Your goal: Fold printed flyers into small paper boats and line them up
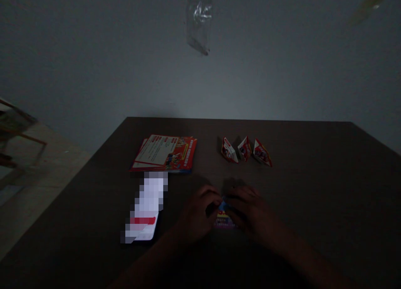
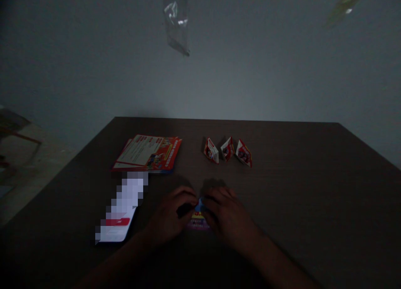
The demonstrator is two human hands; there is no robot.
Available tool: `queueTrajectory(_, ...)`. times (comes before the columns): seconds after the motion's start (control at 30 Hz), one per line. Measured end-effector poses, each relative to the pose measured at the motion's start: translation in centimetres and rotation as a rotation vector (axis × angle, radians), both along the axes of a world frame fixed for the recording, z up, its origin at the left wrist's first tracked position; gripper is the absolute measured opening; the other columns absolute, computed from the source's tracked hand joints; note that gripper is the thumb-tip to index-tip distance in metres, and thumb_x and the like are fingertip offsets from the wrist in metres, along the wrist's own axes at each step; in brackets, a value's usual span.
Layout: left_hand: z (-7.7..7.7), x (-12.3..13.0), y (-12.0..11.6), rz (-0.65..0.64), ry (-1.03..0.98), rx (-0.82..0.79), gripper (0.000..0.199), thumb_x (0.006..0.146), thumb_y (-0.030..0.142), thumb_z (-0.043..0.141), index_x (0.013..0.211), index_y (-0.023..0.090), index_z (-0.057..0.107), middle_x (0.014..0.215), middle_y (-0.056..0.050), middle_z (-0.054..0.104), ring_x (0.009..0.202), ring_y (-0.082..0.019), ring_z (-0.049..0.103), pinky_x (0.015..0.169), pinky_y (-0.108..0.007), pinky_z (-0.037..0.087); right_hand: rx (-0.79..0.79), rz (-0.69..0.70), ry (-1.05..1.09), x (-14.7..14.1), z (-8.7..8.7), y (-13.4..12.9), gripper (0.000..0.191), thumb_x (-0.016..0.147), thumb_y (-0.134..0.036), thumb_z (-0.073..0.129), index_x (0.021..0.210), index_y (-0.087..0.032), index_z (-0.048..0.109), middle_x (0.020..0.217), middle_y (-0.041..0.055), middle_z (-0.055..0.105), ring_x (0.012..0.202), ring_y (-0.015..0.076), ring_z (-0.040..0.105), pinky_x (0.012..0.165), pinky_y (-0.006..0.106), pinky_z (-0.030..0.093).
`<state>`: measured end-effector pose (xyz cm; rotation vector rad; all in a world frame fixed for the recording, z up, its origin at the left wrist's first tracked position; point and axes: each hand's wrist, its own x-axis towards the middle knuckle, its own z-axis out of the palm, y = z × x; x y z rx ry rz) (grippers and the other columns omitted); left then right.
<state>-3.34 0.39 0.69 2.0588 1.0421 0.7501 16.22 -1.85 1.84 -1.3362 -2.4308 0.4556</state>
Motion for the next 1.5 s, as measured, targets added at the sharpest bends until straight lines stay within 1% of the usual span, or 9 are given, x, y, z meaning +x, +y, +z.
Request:
queueTrajectory(0.33,-0.6,0.0,0.1,-0.012,-0.029,-0.013,0.023,0.073,-0.001,0.057,0.086,0.017,0.062,0.095,-0.004,0.058,0.088,-0.015,0.058,0.078,-0.025,0.046,-0.005,0.01,0.059,-0.3,-0.6,0.1,0.029,0.088,-0.021,0.055,0.116,-0.026,0.061,0.106,0.007,0.06,0.098,0.0229,0.052,0.087,0.039,0.045)
queueTrajectory(0.5,-0.9,0.0,-0.1,-0.008,-0.024,-0.009,0.022,0.074,-0.001,0.056,0.083,0.018,0.062,0.092,-0.003,0.058,0.085,-0.013,0.058,0.074,-0.023,0.045,0.024,0.035,-0.021,-0.2,-0.5,0.1,0.027,0.084,-0.016,0.059,0.105,-0.031,0.067,0.109,0.0071,0.057,0.099,0.0254,0.051,0.084,0.041,0.046)
queueTrajectory(0.63,-0.5,-0.2,-0.2,0.032,0.044,0.015,0.014,0.074,0.007,0.062,0.083,0.017,0.062,0.09,-0.003,0.057,0.081,-0.014,0.057,0.069,-0.023,0.045,0.032,0.055,-0.051,-0.1,-0.3,0.1,0.035,0.08,-0.01,0.061,0.106,-0.032,0.067,0.111,0.0072,0.056,0.101,0.0257,0.051,0.084,0.04,0.046)
queueTrajectory(0.77,0.2,-0.6,0.1,0.101,0.171,0.127,0.01,0.078,0.022,0.062,0.085,0.015,0.064,0.089,-0.006,0.058,0.085,-0.019,0.054,0.075,-0.031,0.043,0.028,0.051,-0.048,-0.1,-0.1,0.1,0.034,0.081,-0.011,0.06,0.106,-0.033,0.067,0.112,0.0062,0.057,0.102,0.0255,0.051,0.085,0.04,0.046)
queueTrajectory(0.97,0.3,-0.4,0.2,0.057,0.289,0.158,0.007,0.078,0.018,0.061,0.076,0.017,0.068,0.087,-0.005,0.06,0.086,-0.02,0.053,0.078,-0.034,0.039,0.049,0.048,-0.022,-0.1,-0.2,0.0,0.036,0.081,-0.011,0.059,0.107,-0.035,0.067,0.109,0.0051,0.059,0.098,0.0235,0.054,0.083,0.038,0.047)
queueTrajectory(1.07,0.0,-0.3,0.2,0.085,0.28,0.124,0.005,0.077,0.019,0.065,0.075,0.017,0.069,0.086,-0.004,0.06,0.087,-0.02,0.053,0.079,-0.034,0.039,0.067,-0.026,0.009,0.0,-0.8,0.1,0.033,0.082,-0.016,0.059,0.112,-0.029,0.064,0.114,0.0081,0.058,0.102,0.0248,0.053,0.086,0.04,0.046)
queueTrajectory(1.17,-0.2,-0.2,0.2,0.114,0.279,0.096,0.004,0.076,0.019,0.066,0.074,0.018,0.069,0.087,-0.004,0.061,0.087,-0.02,0.053,0.08,-0.035,0.038,0.075,-0.199,-0.001,0.3,-1.5,0.2,0.05,0.078,-0.029,0.065,0.126,-0.019,0.054,0.124,0.0141,0.053,0.111,0.0301,0.049,0.092,0.046,0.043)
queueTrajectory(1.27,-0.2,-0.3,0.2,0.129,0.28,0.091,0.004,0.076,0.02,0.066,0.075,0.018,0.069,0.087,-0.004,0.061,0.088,-0.02,0.053,0.079,-0.035,0.038,0.066,-0.263,-0.029,0.6,-2.0,0.5,0.06,0.076,-0.039,0.066,0.129,-0.016,0.051,0.131,0.0161,0.048,0.117,0.0336,0.044,0.095,0.049,0.04)
queueTrajectory(1.5,0.0,-0.3,0.3,0.138,0.27,0.07,0.003,0.074,0.02,0.069,0.074,0.018,0.068,0.087,-0.004,0.061,0.088,-0.02,0.053,0.079,-0.035,0.038,0.0,-0.297,0.154,0.7,-2.6,0.8,0.054,0.068,-0.028,0.073,0.118,-0.02,0.054,0.122,0.0128,0.056,0.112,0.0311,0.05,0.092,0.049,0.041)
